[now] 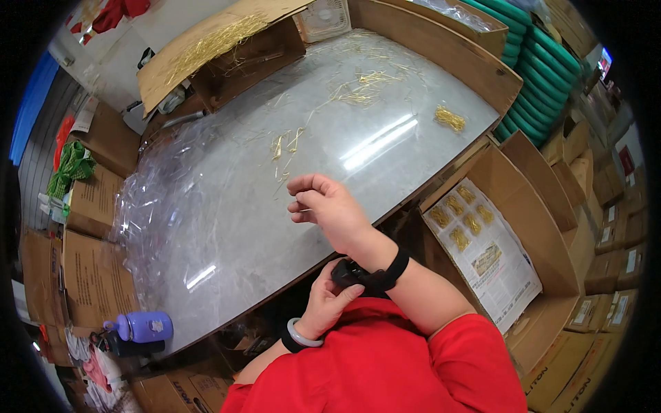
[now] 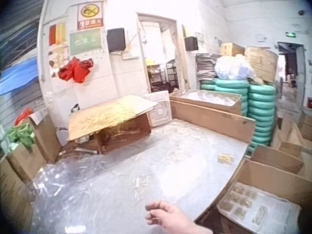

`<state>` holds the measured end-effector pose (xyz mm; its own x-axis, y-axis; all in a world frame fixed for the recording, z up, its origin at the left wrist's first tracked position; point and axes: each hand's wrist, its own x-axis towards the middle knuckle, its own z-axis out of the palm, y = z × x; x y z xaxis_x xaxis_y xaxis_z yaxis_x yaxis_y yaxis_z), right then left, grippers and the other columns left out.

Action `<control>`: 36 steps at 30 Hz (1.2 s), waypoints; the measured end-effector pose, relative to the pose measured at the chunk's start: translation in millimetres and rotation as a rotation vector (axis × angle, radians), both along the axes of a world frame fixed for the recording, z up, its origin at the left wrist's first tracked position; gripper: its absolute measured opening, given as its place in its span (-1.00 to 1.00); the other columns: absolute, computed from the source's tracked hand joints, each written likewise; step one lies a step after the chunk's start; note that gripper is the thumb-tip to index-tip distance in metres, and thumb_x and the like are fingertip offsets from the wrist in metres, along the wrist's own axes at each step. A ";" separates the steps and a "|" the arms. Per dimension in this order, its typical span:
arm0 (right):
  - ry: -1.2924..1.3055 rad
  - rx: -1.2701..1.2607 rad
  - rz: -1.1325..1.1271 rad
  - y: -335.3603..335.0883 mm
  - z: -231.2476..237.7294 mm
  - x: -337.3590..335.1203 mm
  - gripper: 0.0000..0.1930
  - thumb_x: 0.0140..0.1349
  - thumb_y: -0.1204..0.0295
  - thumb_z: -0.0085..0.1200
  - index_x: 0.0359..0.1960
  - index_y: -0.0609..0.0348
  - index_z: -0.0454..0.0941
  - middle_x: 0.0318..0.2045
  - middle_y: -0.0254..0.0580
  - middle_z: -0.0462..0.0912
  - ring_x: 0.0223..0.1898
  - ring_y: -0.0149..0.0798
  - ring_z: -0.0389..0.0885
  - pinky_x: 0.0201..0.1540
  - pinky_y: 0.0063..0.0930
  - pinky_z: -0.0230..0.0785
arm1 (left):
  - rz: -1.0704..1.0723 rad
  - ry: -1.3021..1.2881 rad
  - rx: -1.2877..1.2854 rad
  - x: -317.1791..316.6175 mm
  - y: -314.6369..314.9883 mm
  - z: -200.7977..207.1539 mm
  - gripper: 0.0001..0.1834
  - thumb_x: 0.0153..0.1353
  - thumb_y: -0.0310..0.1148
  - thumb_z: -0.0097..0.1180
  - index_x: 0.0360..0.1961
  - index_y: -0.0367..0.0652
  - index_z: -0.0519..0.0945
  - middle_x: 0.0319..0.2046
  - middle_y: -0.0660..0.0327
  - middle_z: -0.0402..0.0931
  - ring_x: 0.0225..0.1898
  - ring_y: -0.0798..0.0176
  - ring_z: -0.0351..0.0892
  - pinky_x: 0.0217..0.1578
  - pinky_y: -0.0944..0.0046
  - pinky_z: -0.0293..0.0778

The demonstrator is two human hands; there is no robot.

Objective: Sort and group small gold-colored metal pins on a table.

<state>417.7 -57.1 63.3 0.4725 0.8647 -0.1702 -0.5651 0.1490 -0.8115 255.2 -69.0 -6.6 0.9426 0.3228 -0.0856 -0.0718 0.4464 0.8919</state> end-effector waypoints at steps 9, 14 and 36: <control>-1.662 -0.050 -0.467 -2.9 -4.8 3.7 -0.81 0.23 0.63 0.06 -0.13 0.19 0.59 -0.20 -0.11 0.59 -0.26 0.01 0.66 -0.25 -0.27 0.56 | 0.075 -0.011 -0.007 -0.5 -2.0 -1.4 -0.45 0.35 -0.55 0.24 0.32 -0.30 0.35 0.08 0.19 0.55 0.09 0.34 0.54 0.18 0.28 0.45; -1.437 0.042 -0.454 -0.4 -13.3 -0.1 -0.84 0.24 0.62 0.06 -0.18 0.21 0.61 -0.20 -0.10 0.61 -0.28 0.02 0.65 -0.25 -0.27 0.55 | 0.104 -0.038 -0.036 -1.1 -3.8 -5.6 -0.43 0.35 -0.57 0.22 0.34 -0.29 0.31 0.11 0.20 0.52 0.10 0.33 0.52 0.19 0.29 0.44; -0.245 -0.026 0.117 1.2 4.3 -13.4 -0.75 0.37 0.52 -0.02 0.00 0.27 0.60 -0.18 -0.19 0.64 -0.25 -0.39 0.67 -0.19 -0.45 0.59 | -0.083 -0.008 -0.075 -4.0 12.0 -10.2 -0.35 0.38 -0.57 0.17 0.43 -0.26 0.19 0.18 0.19 0.44 0.21 0.31 0.42 0.28 0.23 0.34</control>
<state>404.3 -55.9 67.6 0.3993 0.9128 -0.0860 -0.3632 0.0714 -0.9290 251.2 -57.0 -16.9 0.9666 0.2364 -0.0991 -0.0387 0.5168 0.8552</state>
